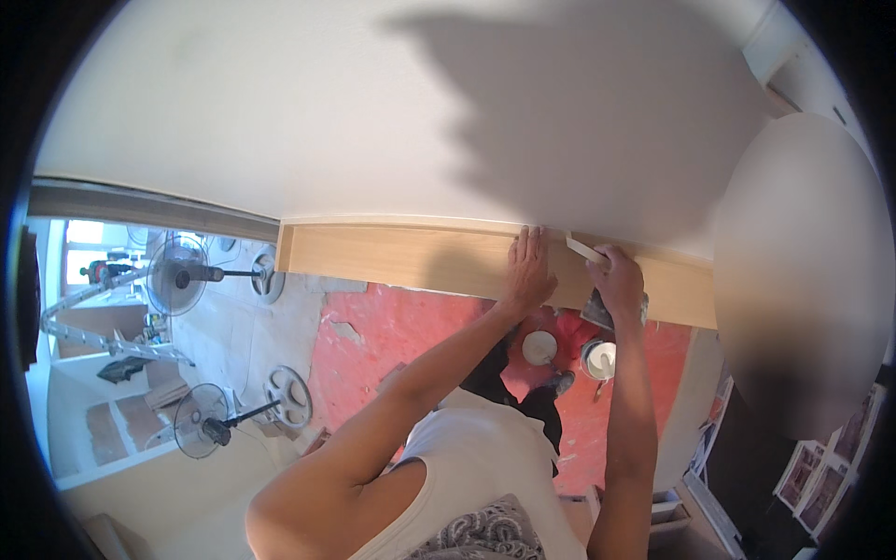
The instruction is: The person applies masking tape along the top edge of a wooden baseboard, retrieves a sanding block from a bag, and sands the baseboard surface. The person then presses the baseboard against the wall to align it.
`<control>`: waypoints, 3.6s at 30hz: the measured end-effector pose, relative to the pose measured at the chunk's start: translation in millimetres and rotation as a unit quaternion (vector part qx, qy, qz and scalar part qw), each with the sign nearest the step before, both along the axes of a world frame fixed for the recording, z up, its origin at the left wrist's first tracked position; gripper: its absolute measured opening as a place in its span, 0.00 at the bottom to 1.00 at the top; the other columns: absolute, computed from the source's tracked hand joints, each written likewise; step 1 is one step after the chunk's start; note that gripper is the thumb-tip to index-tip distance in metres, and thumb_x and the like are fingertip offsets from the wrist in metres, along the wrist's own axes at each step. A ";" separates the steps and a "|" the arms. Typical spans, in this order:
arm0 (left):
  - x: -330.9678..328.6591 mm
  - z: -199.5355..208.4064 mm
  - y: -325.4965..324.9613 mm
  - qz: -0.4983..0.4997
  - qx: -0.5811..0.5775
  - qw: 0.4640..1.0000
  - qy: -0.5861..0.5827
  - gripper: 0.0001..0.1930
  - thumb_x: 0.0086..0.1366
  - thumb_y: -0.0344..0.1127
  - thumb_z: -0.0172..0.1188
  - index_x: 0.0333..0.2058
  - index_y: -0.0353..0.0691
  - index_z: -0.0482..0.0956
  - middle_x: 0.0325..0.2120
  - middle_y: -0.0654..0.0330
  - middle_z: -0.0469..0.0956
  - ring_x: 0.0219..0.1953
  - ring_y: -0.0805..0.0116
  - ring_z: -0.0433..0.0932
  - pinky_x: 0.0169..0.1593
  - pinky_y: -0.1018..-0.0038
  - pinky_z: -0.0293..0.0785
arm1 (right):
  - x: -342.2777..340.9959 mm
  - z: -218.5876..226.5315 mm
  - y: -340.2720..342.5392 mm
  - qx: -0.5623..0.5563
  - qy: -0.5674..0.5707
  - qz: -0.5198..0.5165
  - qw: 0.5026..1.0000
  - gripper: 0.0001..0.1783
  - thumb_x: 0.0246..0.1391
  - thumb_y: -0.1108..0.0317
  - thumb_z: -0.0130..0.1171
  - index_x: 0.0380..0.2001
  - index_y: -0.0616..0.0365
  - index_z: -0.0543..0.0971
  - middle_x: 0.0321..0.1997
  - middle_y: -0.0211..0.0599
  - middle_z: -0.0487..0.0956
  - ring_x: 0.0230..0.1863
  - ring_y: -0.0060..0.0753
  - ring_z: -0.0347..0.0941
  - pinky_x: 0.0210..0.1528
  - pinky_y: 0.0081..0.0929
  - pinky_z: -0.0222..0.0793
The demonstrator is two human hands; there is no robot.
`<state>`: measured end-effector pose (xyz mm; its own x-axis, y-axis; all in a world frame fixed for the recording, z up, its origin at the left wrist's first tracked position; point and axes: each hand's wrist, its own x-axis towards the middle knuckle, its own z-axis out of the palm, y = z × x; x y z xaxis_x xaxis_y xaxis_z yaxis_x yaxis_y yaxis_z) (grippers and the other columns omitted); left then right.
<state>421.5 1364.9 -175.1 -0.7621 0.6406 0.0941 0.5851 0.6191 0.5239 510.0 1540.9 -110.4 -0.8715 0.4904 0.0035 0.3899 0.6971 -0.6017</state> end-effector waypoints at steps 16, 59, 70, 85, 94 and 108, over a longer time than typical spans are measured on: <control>9.9 -3.3 19.8 -0.001 -0.168 0.983 0.068 0.56 0.52 0.40 0.72 0.73 0.38 0.45 0.72 0.46 0.51 0.76 0.47 0.47 0.69 0.49 0.62 | 79.0 71.4 58.9 0.188 -0.150 0.079 0.967 0.13 0.52 0.67 0.61 0.43 0.51 0.82 0.38 0.39 0.83 0.43 0.48 0.82 0.43 0.47 0.78; -19.6 -55.2 48.9 0.202 -0.124 0.970 -0.053 0.49 0.51 0.21 0.61 0.71 0.33 0.48 0.73 0.45 0.48 0.76 0.48 0.45 0.75 0.63 0.54 | 278.1 166.1 332.4 0.071 0.097 0.146 0.982 0.15 0.53 0.60 0.68 0.42 0.53 0.83 0.40 0.36 0.83 0.40 0.47 0.80 0.41 0.40 0.76; 101.6 -60.6 188.6 0.371 0.055 0.927 0.008 0.52 0.59 0.33 0.64 0.69 0.17 0.35 0.70 0.27 0.47 0.74 0.40 0.45 0.76 0.61 0.43 | 241.3 159.0 380.6 -0.042 0.031 0.229 0.972 0.16 0.53 0.63 0.69 0.42 0.60 0.83 0.43 0.45 0.84 0.44 0.52 0.80 0.47 0.39 0.75; 166.2 -37.4 222.6 0.558 0.449 0.650 -0.256 0.31 0.65 0.57 0.65 0.51 0.32 0.72 0.41 0.54 0.80 0.37 0.64 0.80 0.38 0.67 0.76 | 204.6 114.1 439.4 -0.068 0.007 0.342 0.937 0.19 0.52 0.62 0.70 0.45 0.61 0.83 0.43 0.48 0.84 0.42 0.50 0.81 0.41 0.38 0.77; 87.9 -32.1 228.0 0.544 0.624 0.472 -0.303 0.22 0.61 0.55 0.71 0.31 0.45 0.71 0.19 0.72 0.66 0.17 0.78 0.63 0.19 0.79 0.58 | 205.8 108.4 449.9 -0.084 -0.049 0.288 0.953 0.20 0.50 0.63 0.71 0.44 0.65 0.84 0.40 0.49 0.85 0.32 0.42 0.79 0.37 0.33 0.74; 84.1 -60.6 234.5 0.566 0.545 0.537 -0.306 0.17 0.62 0.47 0.71 0.27 0.48 0.71 0.19 0.72 0.68 0.18 0.80 0.65 0.21 0.80 0.65 | 201.0 93.0 450.6 -0.105 -0.063 0.261 0.958 0.20 0.50 0.64 0.72 0.44 0.64 0.84 0.41 0.49 0.85 0.34 0.43 0.80 0.40 0.35 0.75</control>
